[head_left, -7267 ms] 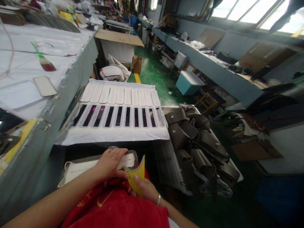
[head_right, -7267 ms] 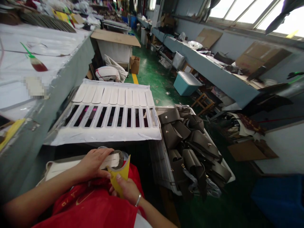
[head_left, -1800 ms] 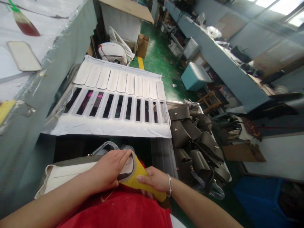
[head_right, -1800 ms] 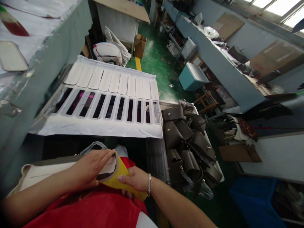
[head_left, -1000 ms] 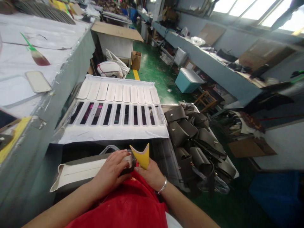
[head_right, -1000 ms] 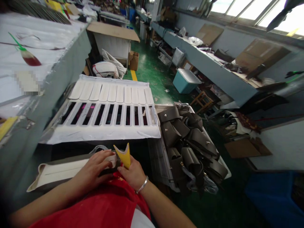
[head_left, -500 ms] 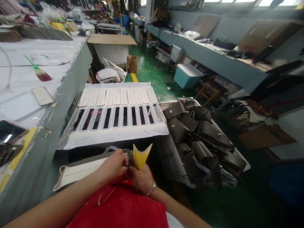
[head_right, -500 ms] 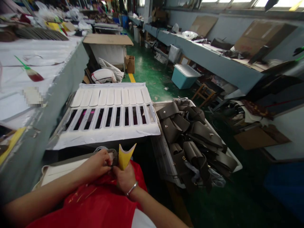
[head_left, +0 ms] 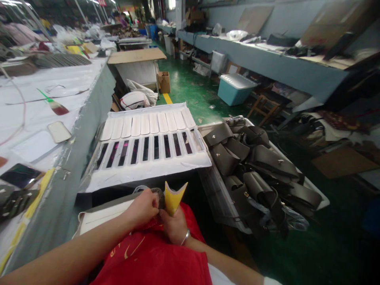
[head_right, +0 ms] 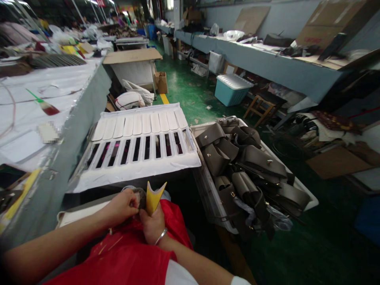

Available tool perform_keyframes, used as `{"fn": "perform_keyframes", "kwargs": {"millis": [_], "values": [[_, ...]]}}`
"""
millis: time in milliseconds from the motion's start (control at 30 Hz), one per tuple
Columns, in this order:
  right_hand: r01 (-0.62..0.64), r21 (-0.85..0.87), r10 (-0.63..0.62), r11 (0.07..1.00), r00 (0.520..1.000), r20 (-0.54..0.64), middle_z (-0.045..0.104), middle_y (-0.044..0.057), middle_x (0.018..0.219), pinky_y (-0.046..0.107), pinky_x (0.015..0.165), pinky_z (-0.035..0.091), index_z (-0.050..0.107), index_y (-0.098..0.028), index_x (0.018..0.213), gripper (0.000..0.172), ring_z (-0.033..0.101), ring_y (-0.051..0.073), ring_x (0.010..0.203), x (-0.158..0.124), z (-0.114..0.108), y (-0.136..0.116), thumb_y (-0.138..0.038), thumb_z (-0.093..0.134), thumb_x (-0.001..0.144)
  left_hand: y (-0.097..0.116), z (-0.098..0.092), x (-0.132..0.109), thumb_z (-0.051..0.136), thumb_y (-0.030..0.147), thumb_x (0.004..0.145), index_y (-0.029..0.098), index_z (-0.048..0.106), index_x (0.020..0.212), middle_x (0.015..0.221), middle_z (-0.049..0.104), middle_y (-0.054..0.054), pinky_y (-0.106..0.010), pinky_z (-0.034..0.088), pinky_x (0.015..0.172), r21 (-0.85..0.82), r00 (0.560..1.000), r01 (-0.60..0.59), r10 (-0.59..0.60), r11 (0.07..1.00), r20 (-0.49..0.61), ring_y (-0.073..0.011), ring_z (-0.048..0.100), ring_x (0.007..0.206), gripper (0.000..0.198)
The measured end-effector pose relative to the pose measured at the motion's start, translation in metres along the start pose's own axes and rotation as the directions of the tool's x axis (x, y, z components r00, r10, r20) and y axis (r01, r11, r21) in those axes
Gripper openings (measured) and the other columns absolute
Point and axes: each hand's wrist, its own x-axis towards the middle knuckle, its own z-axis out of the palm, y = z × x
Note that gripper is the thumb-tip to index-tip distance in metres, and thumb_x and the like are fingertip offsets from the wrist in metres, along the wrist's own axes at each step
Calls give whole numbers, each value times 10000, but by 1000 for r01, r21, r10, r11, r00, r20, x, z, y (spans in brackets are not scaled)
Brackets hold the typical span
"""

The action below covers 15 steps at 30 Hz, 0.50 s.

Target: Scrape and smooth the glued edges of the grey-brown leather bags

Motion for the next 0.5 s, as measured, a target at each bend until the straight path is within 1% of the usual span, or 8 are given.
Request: {"fn": "perform_keyframes", "kwargs": {"millis": [67, 167, 300, 400, 500], "values": [[-15, 74, 15, 997, 1000, 4, 600, 40, 924, 324, 675, 503, 476, -210, 1037, 424, 581, 204, 790, 0, 1, 1, -322, 622, 655, 1, -1, 0, 514, 141, 613, 157, 579, 564, 627, 523, -1, -224, 379, 492, -15, 1000, -2, 2, 1000, 3, -130, 529, 567, 83], [-49, 123, 50, 991, 999, -2, 599, 39, 928, 323, 670, 509, 478, -212, 1028, 440, 583, 199, 778, 1, 2, 3, -339, 652, 644, -1, -4, -3, 515, 172, 646, 162, 587, 592, 695, 529, -8, -235, 400, 542, -26, 1000, -27, 27, 999, -12, -139, 533, 625, 91], [-82, 148, 85, 986, 996, -14, 601, 38, 908, 303, 648, 508, 477, -192, 997, 409, 587, 174, 726, 3, 4, 7, -299, 667, 652, -8, -8, -7, 508, 200, 697, 172, 565, 646, 781, 511, -16, -263, 421, 644, -8, 992, -117, 116, 993, -39, -151, 529, 711, 82], [-102, 167, 106, 981, 994, -16, 600, 42, 941, 294, 645, 512, 477, -193, 1003, 411, 592, 168, 731, 3, 6, 7, -291, 671, 653, -13, -9, -9, 478, 195, 736, 176, 530, 673, 797, 498, -19, -276, 423, 677, 34, 982, -186, 187, 982, -32, -153, 523, 721, 84], [-109, 138, 116, 984, 993, -38, 599, 48, 946, 302, 643, 516, 480, -188, 1027, 431, 591, 167, 715, 3, 7, 7, -289, 667, 652, -15, -10, -11, 445, 194, 776, 178, 515, 703, 824, 489, -30, -285, 425, 701, 87, 968, -246, 249, 965, -31, -161, 524, 744, 103]]}}
